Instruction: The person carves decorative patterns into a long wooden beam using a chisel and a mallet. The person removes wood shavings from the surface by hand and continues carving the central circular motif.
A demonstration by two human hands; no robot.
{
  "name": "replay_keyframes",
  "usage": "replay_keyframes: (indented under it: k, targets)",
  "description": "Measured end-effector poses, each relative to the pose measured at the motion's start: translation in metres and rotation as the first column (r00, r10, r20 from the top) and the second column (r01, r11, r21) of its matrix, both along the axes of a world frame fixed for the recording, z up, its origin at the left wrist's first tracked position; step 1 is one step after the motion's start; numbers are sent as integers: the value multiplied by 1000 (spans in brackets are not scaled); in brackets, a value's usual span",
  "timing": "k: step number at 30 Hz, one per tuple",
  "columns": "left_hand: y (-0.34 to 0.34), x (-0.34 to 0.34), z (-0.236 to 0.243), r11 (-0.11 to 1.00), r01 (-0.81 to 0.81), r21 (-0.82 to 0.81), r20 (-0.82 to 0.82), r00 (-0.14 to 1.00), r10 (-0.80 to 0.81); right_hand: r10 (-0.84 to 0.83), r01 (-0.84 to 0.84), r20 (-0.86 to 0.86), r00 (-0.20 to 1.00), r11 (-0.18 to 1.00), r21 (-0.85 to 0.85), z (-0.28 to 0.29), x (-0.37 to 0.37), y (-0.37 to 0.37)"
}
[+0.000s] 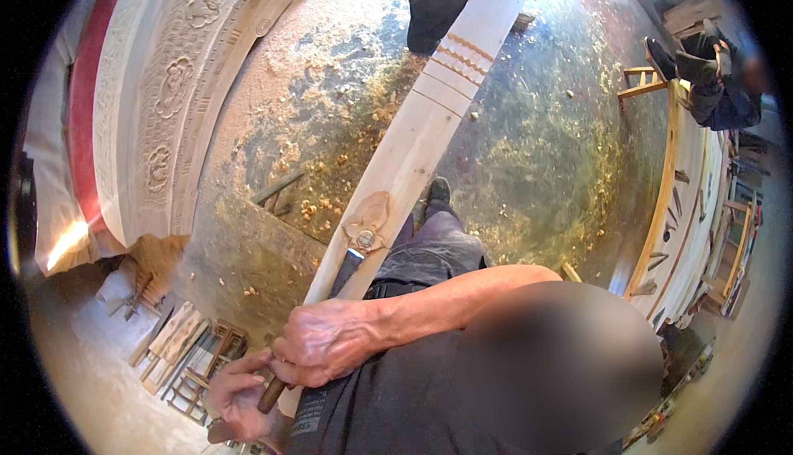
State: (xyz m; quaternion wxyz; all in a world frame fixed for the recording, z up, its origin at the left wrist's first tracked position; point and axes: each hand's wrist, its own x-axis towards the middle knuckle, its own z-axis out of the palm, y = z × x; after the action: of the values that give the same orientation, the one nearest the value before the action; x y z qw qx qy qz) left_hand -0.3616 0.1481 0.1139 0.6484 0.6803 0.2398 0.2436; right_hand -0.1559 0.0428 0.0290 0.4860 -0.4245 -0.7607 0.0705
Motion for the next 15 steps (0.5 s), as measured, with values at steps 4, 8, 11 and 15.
replay_keyframes:
  k: [4,8,11,15]
  targets:
    - [-3,3,12,1000,-4,15,-19,1000,5,14,-15,-36,999,1000,-7,6,3,0]
    - [1,3,8,990,-118,81,-16,993,120,-48,49,-48,998,999,6,4,3,2]
    - [2,-12,6,928,-340,150,117,939,325,-74,72,26,997,996,52,2,1,5]
    - [0,8,13,976,-66,207,58,997,55,-94,92,34,995,995,46,1,2,1]
